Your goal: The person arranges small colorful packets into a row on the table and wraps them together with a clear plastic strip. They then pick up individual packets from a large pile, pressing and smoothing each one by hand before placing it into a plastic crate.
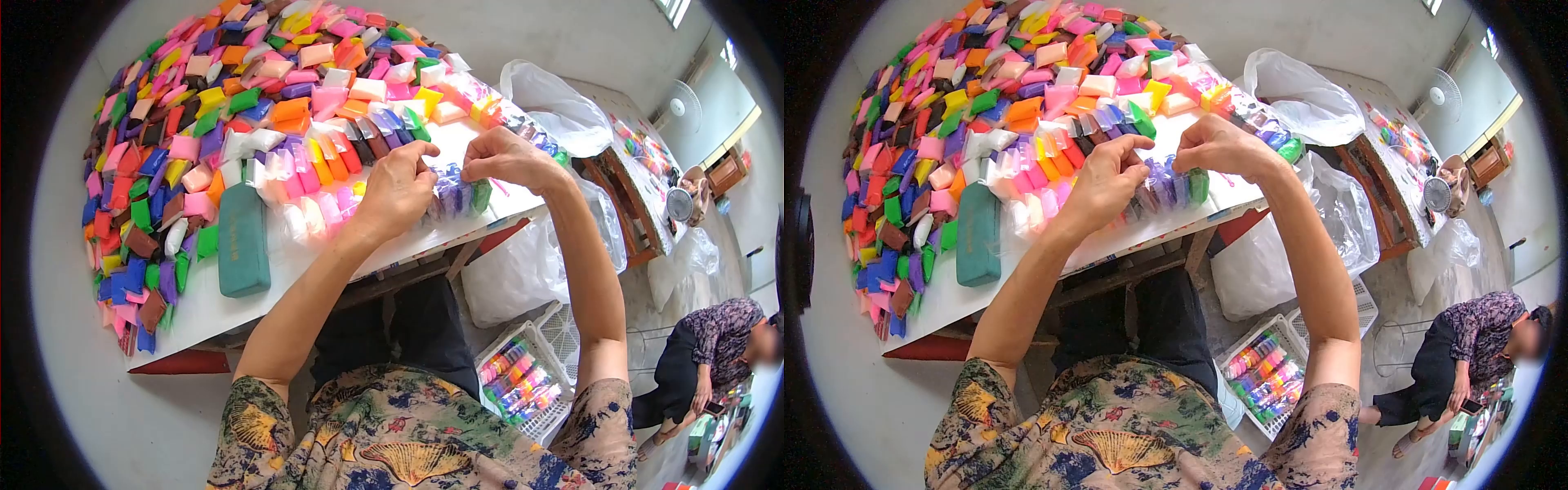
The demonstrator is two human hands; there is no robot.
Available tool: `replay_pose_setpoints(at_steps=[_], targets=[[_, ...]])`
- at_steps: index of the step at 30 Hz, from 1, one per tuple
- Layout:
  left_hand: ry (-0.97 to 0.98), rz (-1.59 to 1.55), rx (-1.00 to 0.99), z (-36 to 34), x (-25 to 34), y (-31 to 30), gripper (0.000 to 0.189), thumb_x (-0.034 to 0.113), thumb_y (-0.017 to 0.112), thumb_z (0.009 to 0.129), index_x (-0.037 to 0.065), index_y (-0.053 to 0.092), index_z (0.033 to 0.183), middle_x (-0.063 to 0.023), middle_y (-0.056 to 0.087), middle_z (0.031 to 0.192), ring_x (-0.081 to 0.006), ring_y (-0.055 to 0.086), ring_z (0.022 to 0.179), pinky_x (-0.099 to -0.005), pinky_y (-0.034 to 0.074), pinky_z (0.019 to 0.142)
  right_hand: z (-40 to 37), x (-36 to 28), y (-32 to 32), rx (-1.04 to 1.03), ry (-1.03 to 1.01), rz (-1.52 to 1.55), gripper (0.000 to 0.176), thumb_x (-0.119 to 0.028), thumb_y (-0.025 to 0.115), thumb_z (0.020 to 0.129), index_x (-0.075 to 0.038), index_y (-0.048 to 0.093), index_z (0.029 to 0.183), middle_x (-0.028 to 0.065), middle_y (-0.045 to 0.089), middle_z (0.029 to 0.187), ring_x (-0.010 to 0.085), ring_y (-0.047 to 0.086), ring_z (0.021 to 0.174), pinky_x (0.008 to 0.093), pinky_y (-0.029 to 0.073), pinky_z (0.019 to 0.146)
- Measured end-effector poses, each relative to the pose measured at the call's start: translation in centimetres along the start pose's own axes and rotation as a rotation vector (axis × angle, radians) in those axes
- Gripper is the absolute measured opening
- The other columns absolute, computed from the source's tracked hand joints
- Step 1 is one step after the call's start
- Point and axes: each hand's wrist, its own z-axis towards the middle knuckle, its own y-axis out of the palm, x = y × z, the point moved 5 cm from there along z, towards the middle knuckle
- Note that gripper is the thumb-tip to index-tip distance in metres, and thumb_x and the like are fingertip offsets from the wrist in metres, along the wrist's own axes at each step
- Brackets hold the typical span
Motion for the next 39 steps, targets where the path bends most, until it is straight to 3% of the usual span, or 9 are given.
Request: replay_pose_setpoints(at_steps=[8,14,20,26,39], targets=[[-0.017,0.015,-0.016,0.0,0.1,-0.1,0.032,0.005,0.06,0.09,-0.005,0.062,0.12,-0.0034,0.059,0.079,-0.0121,0.056,0.074,-0.0297,0.047,0.071,0.6,0.8,0.3,-0.036,-0.007,0.003,0.021,-0.022,0.069,0.078,-0.002,0.069,0.075,0.001,0.065,0.071,0.0073,0.054,0.068,0.0248,0.043,0.066],[-0.005,0.037,-0.013,-0.1,0.1,-0.1,0.033,0.005,0.059,0.09,-0.005,0.061,0.121,-0.0035,0.058,0.079,-0.0127,0.056,0.074,-0.0297,0.047,0.071,-0.4,0.7,-1.2,0.123,-0.063,0.135,0.023,-0.027,0.065,0.083,-0.004,0.071,0.084,0.002,0.067,0.079,0.0095,0.057,0.077,0.0261,0.044,0.069],[0.001,0.015,-0.001,0.0,-0.1,0.0,0.033,0.005,0.06,0.089,-0.004,0.061,0.121,-0.0038,0.059,0.078,-0.0135,0.057,0.072,-0.0306,0.047,0.07,0.0,-1.2,-1.2,-0.055,-0.066,-0.144,0.024,-0.027,0.064,0.085,-0.004,0.07,0.086,0.002,0.066,0.08,0.0089,0.056,0.079,0.0267,0.043,0.069],[-0.006,0.015,0.025,-0.1,-0.2,0.0,0.034,0.005,0.062,0.089,-0.003,0.062,0.121,-0.0047,0.06,0.077,-0.0137,0.058,0.073,-0.0315,0.048,0.071,1.2,-2.1,-0.6,-0.254,0.004,-0.238,0.021,-0.021,0.072,0.077,-0.001,0.069,0.083,0.0006,0.063,0.071,0.0074,0.055,0.07,0.0282,0.04,0.061],[0.041,0.059,0.063,-0.1,-0.5,0.2,0.035,0.006,0.061,0.088,-0.001,0.063,0.122,-0.0086,0.063,0.08,-0.0178,0.062,0.075,-0.034,0.05,0.072,3.0,-1.6,-0.2,-0.288,0.262,-0.263,0.019,-0.017,0.076,0.069,-0.001,0.073,0.078,0.0018,0.062,0.067,0.0111,0.055,0.067,0.0272,0.038,0.058]])
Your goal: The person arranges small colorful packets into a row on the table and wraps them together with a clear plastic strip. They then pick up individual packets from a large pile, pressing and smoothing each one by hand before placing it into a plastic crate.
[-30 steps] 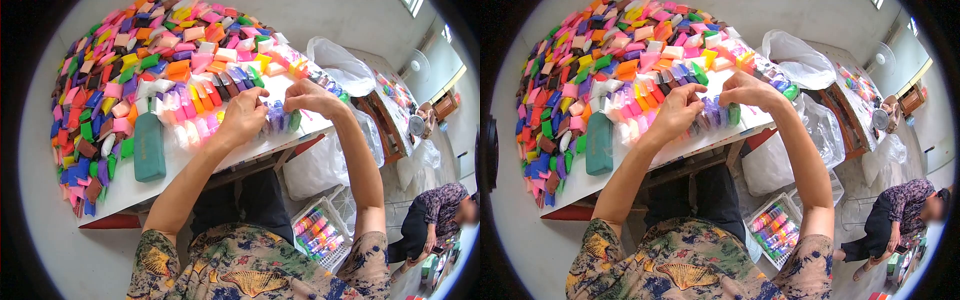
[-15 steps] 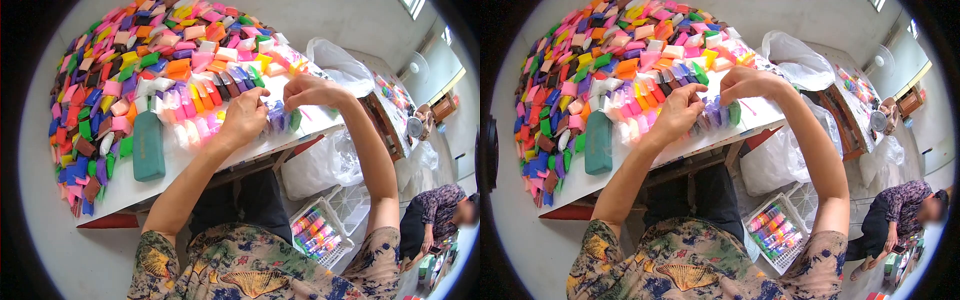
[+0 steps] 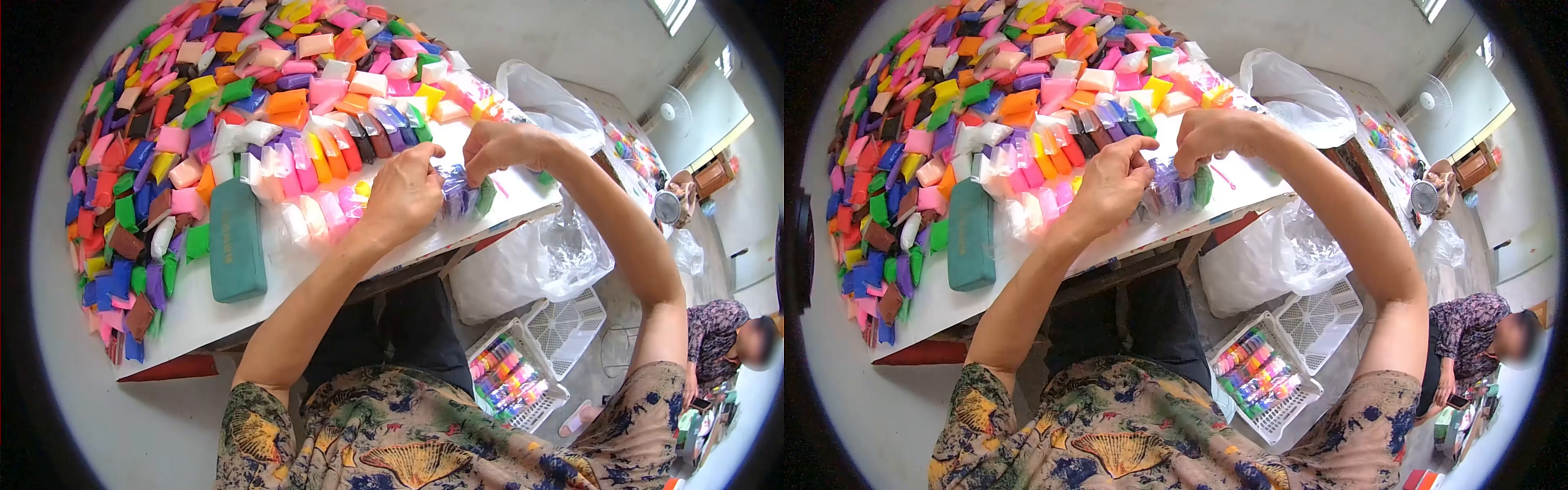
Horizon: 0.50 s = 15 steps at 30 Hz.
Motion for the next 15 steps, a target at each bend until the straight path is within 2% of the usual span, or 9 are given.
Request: replay_pose_setpoints(at_steps=[15], targets=[[0.014,-0.025,0.0,0.0,-0.2,0.0,0.035,0.007,0.061,0.088,-0.002,0.063,0.122,-0.009,0.063,0.079,-0.0187,0.062,0.075,-0.0343,0.049,0.072,-0.4,-1.1,-0.2,0.02,0.047,-0.101,0.021,-0.019,0.076,0.066,0.0,0.072,0.075,0.0025,0.06,0.065,0.0124,0.053,0.063,0.0298,0.037,0.055]])
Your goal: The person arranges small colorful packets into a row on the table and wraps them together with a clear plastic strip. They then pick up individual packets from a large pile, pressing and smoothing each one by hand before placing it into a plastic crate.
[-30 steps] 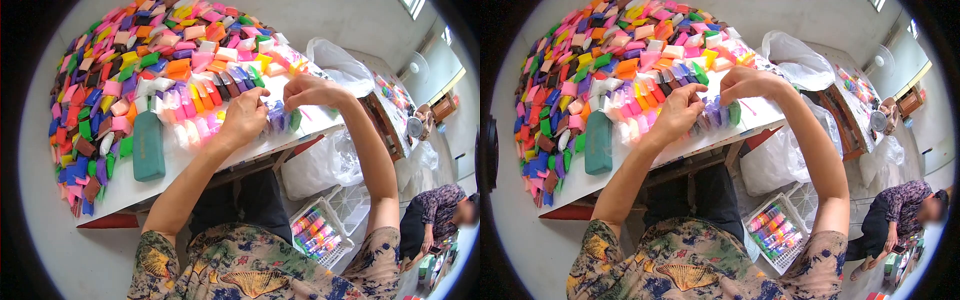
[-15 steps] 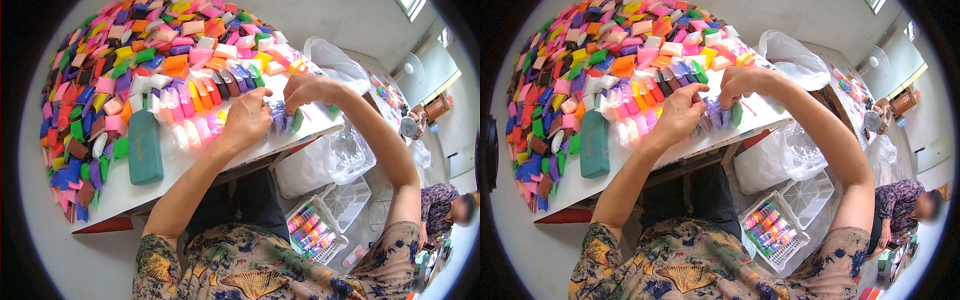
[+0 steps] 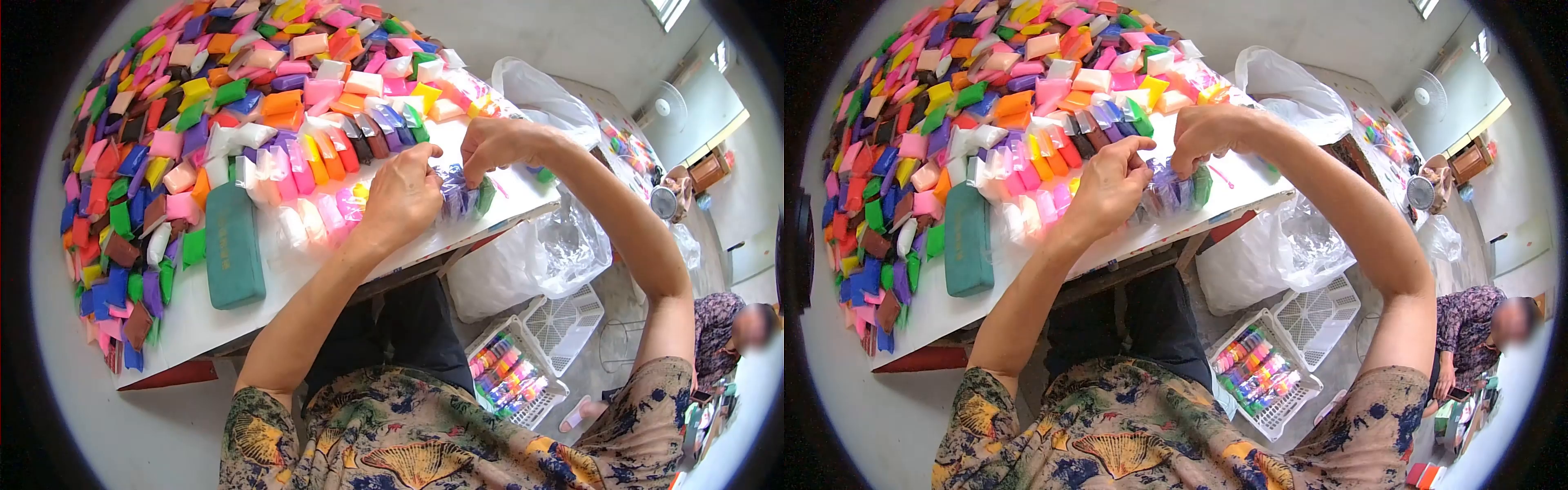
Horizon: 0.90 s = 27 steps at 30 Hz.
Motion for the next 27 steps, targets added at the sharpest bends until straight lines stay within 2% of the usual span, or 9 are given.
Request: replay_pose_setpoints(at_steps=[5,11,14,17,20,23,24,27], targets=[[-0.01,0.004,-0.003,0.0,0.1,0.0,0.036,0.006,0.062,0.087,-0.002,0.063,0.122,-0.0097,0.064,0.08,-0.0192,0.062,0.075,-0.0348,0.05,0.072,0.4,0.1,0.3,-0.015,0.0,-0.007,0.021,-0.019,0.074,0.064,0.001,0.071,0.072,0.0026,0.057,0.062,0.0123,0.052,0.061,0.0301,0.036,0.053],[-0.01,0.012,-0.001,0.0,0.0,0.0,0.036,0.005,0.062,0.087,-0.002,0.063,0.122,-0.0103,0.064,0.08,-0.0199,0.063,0.075,-0.0355,0.049,0.072,0.3,0.3,0.6,0.007,-0.007,0.091,0.024,-0.02,0.076,0.064,0.0,0.069,0.076,0.0031,0.058,0.067,0.0124,0.053,0.064,0.0302,0.036,0.053],[-0.01,0.012,-0.002,0.0,-0.1,0.0,0.036,0.005,0.062,0.086,-0.002,0.063,0.122,-0.0104,0.064,0.08,-0.0202,0.063,0.075,-0.0357,0.049,0.072,-0.3,0.6,0.0,0.075,-0.053,0.032,0.022,-0.021,0.075,0.068,-0.002,0.068,0.079,0.0035,0.059,0.071,0.0129,0.055,0.068,0.0305,0.038,0.056],[-0.005,0.016,0.005,0.0,0.0,0.0,0.036,0.005,0.061,0.086,-0.003,0.063,0.121,-0.0105,0.064,0.08,-0.0205,0.063,0.075,-0.0357,0.049,0.072,-1.1,2.1,-0.9,0.151,-0.099,0.166,0.023,-0.025,0.073,0.075,-0.003,0.069,0.08,0.0036,0.062,0.076,0.0129,0.057,0.073,0.0289,0.041,0.062],[0.014,0.025,0.019,-0.1,-0.2,0.0,0.035,0.006,0.061,0.087,-0.002,0.063,0.121,-0.0104,0.064,0.08,-0.0207,0.063,0.075,-0.0357,0.049,0.072,-3.5,2.5,-1.2,0.226,-0.054,0.262,0.03,-0.033,0.072,0.082,-0.003,0.071,0.083,0.0032,0.064,0.078,0.012,0.058,0.076,0.0268,0.042,0.068],[0.009,0.028,0.019,0.0,-0.1,0.0,0.036,0.006,0.061,0.087,-0.002,0.063,0.121,-0.0105,0.064,0.08,-0.0207,0.063,0.076,-0.0356,0.049,0.073,-3.5,4.5,-0.1,0.224,-0.183,0.283,0.032,-0.036,0.073,0.086,-0.004,0.072,0.085,0.0023,0.066,0.081,0.0095,0.059,0.078,0.0257,0.043,0.07],[0.001,0.022,0.017,0.0,0.1,0.0,0.036,0.006,0.061,0.087,-0.002,0.063,0.121,-0.0105,0.064,0.08,-0.0207,0.063,0.076,-0.0355,0.05,0.073,-3.1,4.7,0.3,0.222,-0.273,0.272,0.041,-0.045,0.074,0.083,-0.004,0.076,0.088,0.005,0.069,0.081,0.0128,0.06,0.078,0.0294,0.045,0.067],[-0.015,0.017,0.008,-0.1,0.0,0.0,0.035,0.006,0.061,0.087,-0.002,0.063,0.121,-0.0099,0.063,0.08,-0.0196,0.063,0.076,-0.0349,0.05,0.073,-2.7,5.9,1.4,0.266,-0.233,0.341,0.035,-0.039,0.074,0.086,-0.005,0.075,0.086,0.0028,0.067,0.076,0.0119,0.059,0.076,0.0294,0.044,0.065]])
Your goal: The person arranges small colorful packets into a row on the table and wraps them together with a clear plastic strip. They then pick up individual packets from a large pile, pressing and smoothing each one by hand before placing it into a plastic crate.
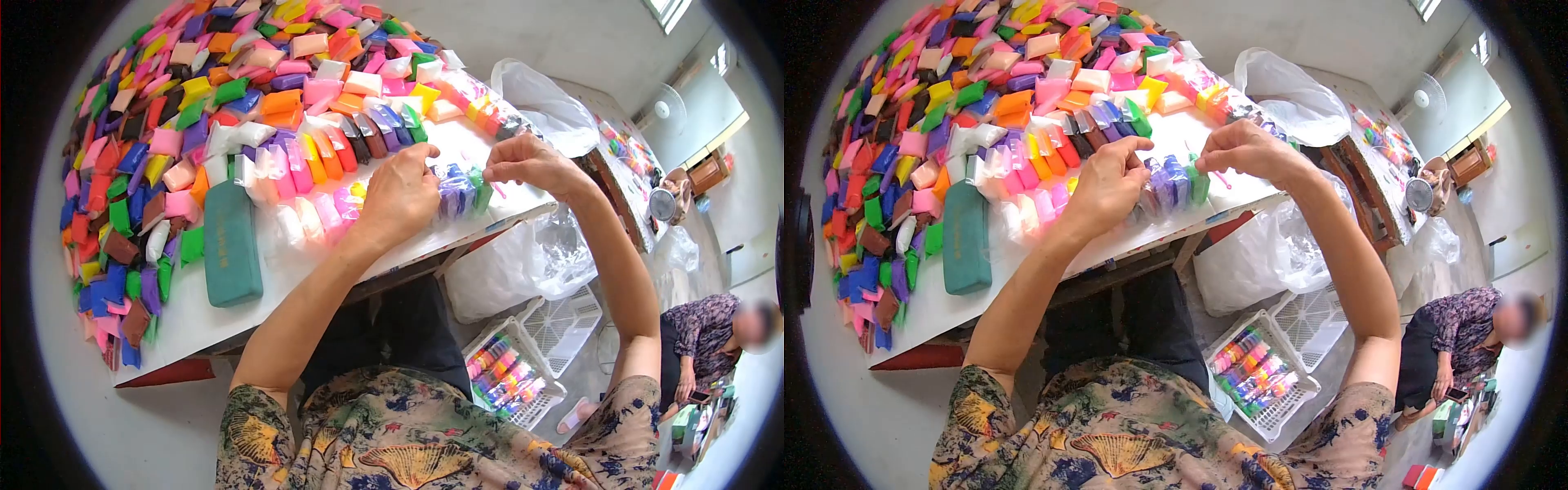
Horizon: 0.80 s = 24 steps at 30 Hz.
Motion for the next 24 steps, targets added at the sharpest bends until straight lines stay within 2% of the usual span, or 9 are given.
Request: replay_pose_setpoints(at_steps=[1,4,7,10,13,16,22,24], targets=[[-0.003,0.001,-0.004,0.0,0.0,0.0,0.035,0.006,0.061,0.087,-0.002,0.063,0.121,-0.0096,0.063,0.08,-0.0191,0.062,0.076,-0.0346,0.05,0.073,-0.4,-0.4,0.2,0.019,0.002,0.082,0.03,-0.034,0.073,0.087,-0.005,0.074,0.084,0.0016,0.066,0.073,0.0108,0.058,0.073,0.0295,0.043,0.064],[-0.023,-0.005,-0.015,0.1,0.0,0.0,0.038,0.004,0.062,0.087,-0.002,0.062,0.124,-0.0079,0.062,0.08,-0.0171,0.061,0.076,-0.0331,0.05,0.073,-0.5,0.7,0.5,0.089,0.093,0.167,0.021,-0.028,0.074,0.087,-0.008,0.072,0.083,-0.0043,0.064,0.074,0.0026,0.055,0.069,0.0221,0.041,0.062],[-0.058,-0.045,-0.026,0.3,0.0,-0.1,0.042,0.003,0.062,0.086,-0.001,0.059,0.128,-0.0065,0.062,0.081,-0.0157,0.06,0.075,-0.0318,0.05,0.074,-0.6,1.1,1.1,0.114,0.17,0.264,0.019,-0.026,0.074,0.087,-0.008,0.072,0.083,-0.0038,0.065,0.075,0.0024,0.056,0.066,0.0195,0.041,0.057],[-0.107,-0.085,-0.04,0.2,0.1,-0.2,0.048,0.002,0.063,0.084,0.0,0.056,0.131,-0.0094,0.062,0.091,-0.0162,0.06,0.077,-0.032,0.051,0.075,-0.2,2.1,1.5,0.135,0.219,0.347,0.019,-0.024,0.072,0.087,-0.006,0.071,0.082,-0.0028,0.066,0.076,0.0024,0.057,0.062,0.0178,0.039,0.051],[0.058,0.015,0.081,0.1,0.1,-0.4,0.05,0.003,0.064,0.083,0.0,0.056,0.132,-0.0134,0.061,0.105,-0.0167,0.06,0.081,-0.0325,0.051,0.077,0.0,2.9,1.8,0.12,0.241,0.402,0.019,-0.024,0.073,0.086,-0.005,0.072,0.082,-0.0021,0.066,0.074,0.0024,0.055,0.058,0.0176,0.036,0.045],[0.002,0.06,0.02,0.1,-0.1,-0.4,0.051,0.004,0.066,0.081,0.0,0.056,0.132,-0.0163,0.058,0.116,-0.0197,0.061,0.084,-0.034,0.052,0.08,-0.1,2.8,1.9,0.148,0.256,0.384,0.02,-0.024,0.074,0.085,-0.005,0.07,0.078,-0.0018,0.064,0.071,0.003,0.053,0.055,0.0188,0.035,0.044],[-0.002,0.149,-0.037,0.8,-0.2,-0.3,0.05,0.007,0.066,0.079,-0.003,0.058,0.127,-0.0199,0.065,0.107,-0.0278,0.065,0.093,-0.0373,0.051,0.085,-0.4,3.8,2.6,0.182,0.314,0.479,0.022,-0.021,0.077,0.082,-0.006,0.065,0.072,-0.0007,0.061,0.068,0.0036,0.05,0.051,0.0198,0.032,0.042],[-0.012,0.158,-0.054,1.2,-0.1,-0.4,0.05,0.008,0.066,0.078,-0.005,0.058,0.126,-0.0199,0.067,0.102,-0.0286,0.066,0.093,-0.0375,0.051,0.085,-0.5,4.0,2.5,0.199,0.304,0.497,0.02,-0.021,0.076,0.083,-0.005,0.065,0.077,-0.0018,0.061,0.068,0.0057,0.052,0.053,0.0213,0.036,0.045]])
